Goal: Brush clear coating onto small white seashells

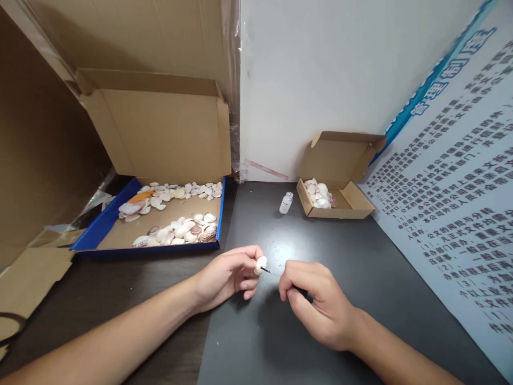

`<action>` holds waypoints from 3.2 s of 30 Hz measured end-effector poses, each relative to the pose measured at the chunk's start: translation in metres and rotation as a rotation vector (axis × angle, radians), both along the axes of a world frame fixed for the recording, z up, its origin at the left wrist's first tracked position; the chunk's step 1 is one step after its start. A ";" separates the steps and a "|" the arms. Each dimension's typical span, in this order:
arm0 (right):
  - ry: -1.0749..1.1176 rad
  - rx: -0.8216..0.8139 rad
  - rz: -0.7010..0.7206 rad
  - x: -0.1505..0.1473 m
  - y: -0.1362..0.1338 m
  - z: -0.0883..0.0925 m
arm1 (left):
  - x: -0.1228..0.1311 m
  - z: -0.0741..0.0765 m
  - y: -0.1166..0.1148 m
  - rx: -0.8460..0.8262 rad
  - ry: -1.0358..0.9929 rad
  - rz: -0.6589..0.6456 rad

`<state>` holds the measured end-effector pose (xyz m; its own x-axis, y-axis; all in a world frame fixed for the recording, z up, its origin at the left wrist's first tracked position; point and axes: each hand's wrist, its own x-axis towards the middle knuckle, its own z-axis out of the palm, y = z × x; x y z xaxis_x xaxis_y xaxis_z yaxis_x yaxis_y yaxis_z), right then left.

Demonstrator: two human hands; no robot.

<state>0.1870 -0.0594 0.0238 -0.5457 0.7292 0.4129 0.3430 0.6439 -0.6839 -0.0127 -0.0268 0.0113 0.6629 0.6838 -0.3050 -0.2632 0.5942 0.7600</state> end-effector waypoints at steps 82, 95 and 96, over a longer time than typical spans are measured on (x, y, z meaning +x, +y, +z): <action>-0.056 -0.034 -0.069 -0.002 0.001 0.001 | 0.002 0.000 -0.001 0.002 0.045 -0.001; -0.014 0.012 -0.039 -0.002 0.001 0.001 | 0.002 0.001 -0.001 0.007 0.040 0.006; 0.008 0.035 -0.036 -0.002 0.001 0.002 | 0.002 0.000 -0.001 0.005 0.039 0.006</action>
<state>0.1853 -0.0584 0.0257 -0.5162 0.7334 0.4423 0.3611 0.6546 -0.6641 -0.0108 -0.0275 0.0116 0.6463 0.6895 -0.3270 -0.2368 0.5885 0.7730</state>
